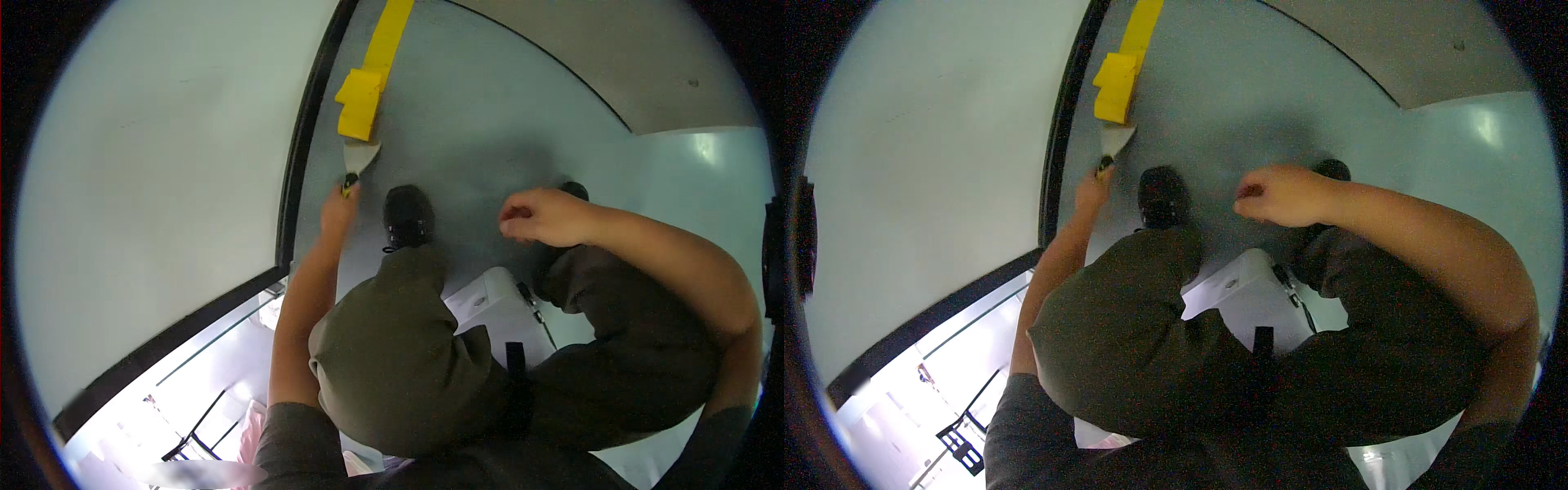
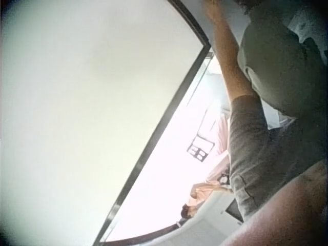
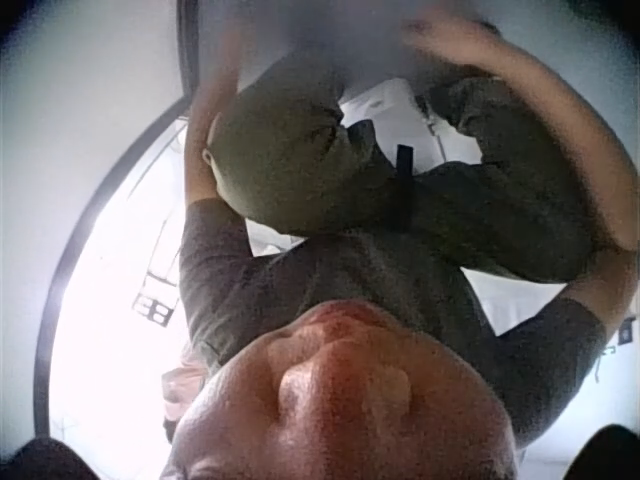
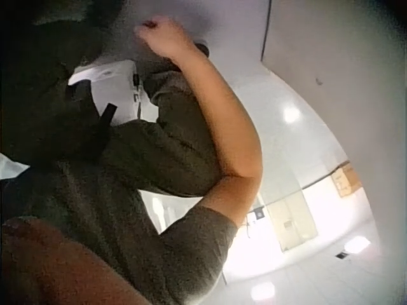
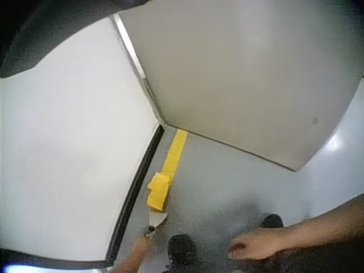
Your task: Peel yellow tape from the floor using a scraper tool.
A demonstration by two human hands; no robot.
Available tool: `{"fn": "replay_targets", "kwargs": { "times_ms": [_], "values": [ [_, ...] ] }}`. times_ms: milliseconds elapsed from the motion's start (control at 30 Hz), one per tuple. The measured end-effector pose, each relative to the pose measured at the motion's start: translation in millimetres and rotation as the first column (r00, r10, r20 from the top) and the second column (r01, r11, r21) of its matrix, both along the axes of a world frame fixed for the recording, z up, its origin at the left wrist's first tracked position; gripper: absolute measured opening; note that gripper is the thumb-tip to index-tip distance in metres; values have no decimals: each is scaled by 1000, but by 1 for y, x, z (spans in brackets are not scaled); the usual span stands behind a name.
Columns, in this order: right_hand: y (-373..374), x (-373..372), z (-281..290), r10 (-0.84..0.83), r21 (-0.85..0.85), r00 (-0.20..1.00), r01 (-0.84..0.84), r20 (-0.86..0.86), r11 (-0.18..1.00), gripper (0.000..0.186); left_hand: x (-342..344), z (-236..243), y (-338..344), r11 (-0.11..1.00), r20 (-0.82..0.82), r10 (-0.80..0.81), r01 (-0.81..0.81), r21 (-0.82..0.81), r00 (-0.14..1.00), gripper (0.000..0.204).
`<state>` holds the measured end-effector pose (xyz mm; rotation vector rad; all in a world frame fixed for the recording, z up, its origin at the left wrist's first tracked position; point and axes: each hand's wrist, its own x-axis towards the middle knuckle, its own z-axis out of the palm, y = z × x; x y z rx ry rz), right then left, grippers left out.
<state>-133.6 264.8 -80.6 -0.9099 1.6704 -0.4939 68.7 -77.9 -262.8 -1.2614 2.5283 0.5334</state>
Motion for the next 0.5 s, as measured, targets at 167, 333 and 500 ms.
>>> {"fn": "replay_targets", "kwargs": {
  "times_ms": [167,333,500],
  "values": [
    [-19,-7,7,-350,116,887,330,300,937,31,-62,-7,9,999,53,33,-32,-11,998,57],
    [-16,-13,10,-232,69,925,221,303,973,30,-6,-23,-13,999,45,21,-23,33,999,60],
    [-6,-7,-7,-110,83,971,95,212,992,27,26,7,-25,995,207,-100,98,23,973,63]
  ]
}}
